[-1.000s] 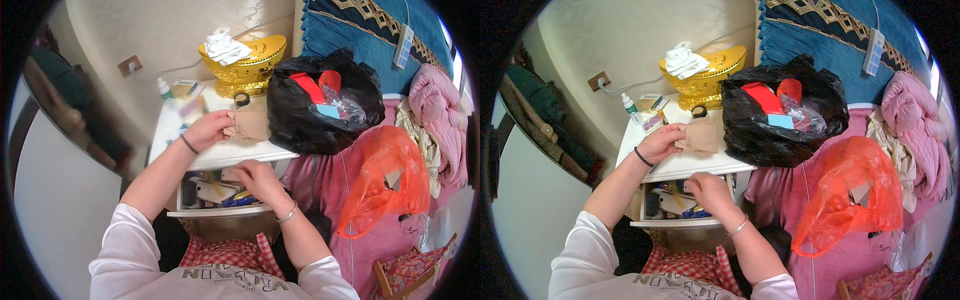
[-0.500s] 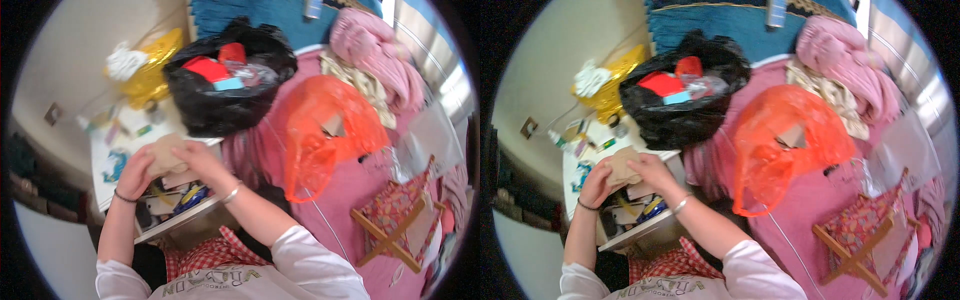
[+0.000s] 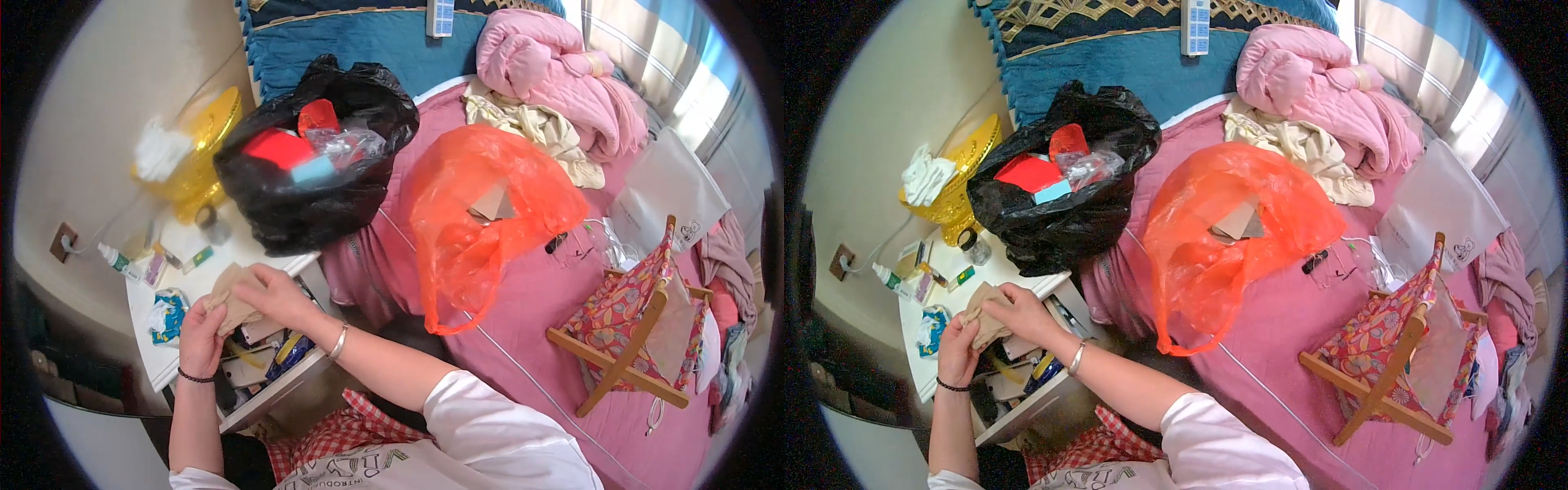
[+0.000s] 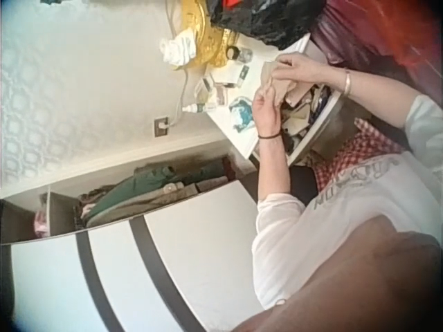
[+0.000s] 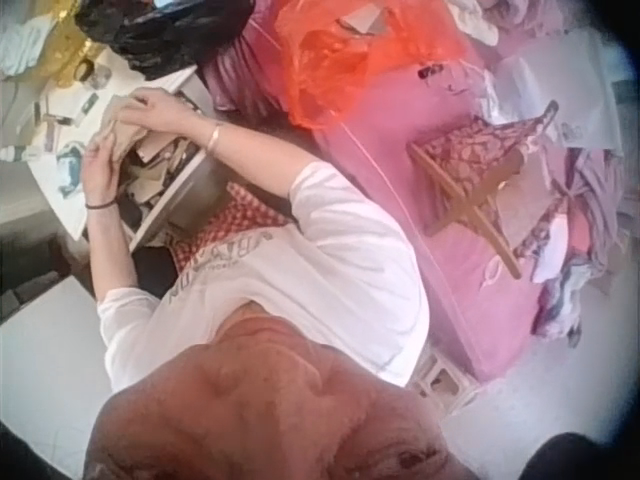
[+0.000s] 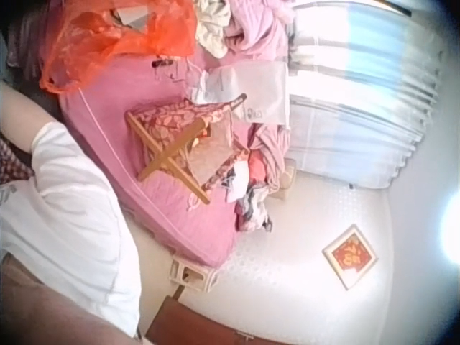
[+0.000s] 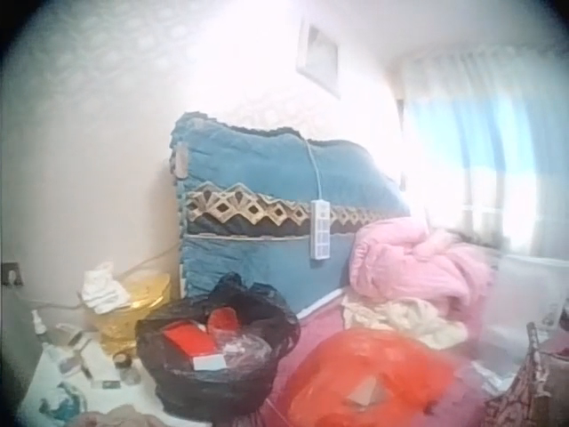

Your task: The person sorts through items in a nightstand drawer, handles money and small packets, and then moves items on top of the nightstand and onto a bed, including placing a red bag into a basket.

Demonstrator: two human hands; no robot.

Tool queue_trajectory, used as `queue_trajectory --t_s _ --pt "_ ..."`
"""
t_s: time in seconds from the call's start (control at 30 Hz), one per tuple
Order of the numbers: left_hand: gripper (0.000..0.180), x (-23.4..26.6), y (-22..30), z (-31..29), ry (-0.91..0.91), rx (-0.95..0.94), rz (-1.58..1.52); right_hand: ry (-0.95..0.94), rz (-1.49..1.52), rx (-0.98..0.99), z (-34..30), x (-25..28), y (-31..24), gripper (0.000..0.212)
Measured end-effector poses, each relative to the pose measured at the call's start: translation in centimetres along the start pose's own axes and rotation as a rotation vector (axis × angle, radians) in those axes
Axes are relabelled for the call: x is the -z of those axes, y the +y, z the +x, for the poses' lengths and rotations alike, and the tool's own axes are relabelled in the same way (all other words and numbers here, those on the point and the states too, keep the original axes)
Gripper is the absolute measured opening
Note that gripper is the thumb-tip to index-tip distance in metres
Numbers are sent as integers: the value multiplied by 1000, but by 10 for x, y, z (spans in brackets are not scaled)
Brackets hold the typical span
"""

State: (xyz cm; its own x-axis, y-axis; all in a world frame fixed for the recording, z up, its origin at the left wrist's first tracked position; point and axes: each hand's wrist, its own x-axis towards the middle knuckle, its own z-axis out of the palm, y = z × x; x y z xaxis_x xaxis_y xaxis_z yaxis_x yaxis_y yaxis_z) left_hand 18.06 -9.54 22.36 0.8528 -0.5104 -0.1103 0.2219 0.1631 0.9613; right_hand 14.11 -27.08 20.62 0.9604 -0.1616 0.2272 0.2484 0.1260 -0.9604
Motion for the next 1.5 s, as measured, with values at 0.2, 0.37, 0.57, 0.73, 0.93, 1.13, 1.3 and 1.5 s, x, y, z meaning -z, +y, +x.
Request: queue_trajectory --t_s 0.2,0.37,0.57,0.73,0.93,1.13,1.3,1.5 --pt "24 -1 -6 -6 -14 6 6 -91 -3 -120 0 -7 15 28" --pt "23 10 -13 -10 -52 47 -72 -84 -31 -130 -7 -5 6 27" --pt "20 6 -22 -30 15 7 -47 -198 -70 -18 -11 -13 2 30" --pt "18 -8 -35 -54 -43 -43 -117 -63 149 -97 -28 -4 -16 24" --pt "17 16 -53 -91 -193 -13 56 108 -31 132 -140 38 -103 22" --pt "18 24 -78 -108 -274 59 61 634 -490 34 -260 97 -204 23" --pt "16 25 -92 -113 -308 120 181 947 -600 264 -307 160 -300 25" --pt "15 35 -94 -116 -282 115 204 909 -1378 -244 -347 269 -345 21"
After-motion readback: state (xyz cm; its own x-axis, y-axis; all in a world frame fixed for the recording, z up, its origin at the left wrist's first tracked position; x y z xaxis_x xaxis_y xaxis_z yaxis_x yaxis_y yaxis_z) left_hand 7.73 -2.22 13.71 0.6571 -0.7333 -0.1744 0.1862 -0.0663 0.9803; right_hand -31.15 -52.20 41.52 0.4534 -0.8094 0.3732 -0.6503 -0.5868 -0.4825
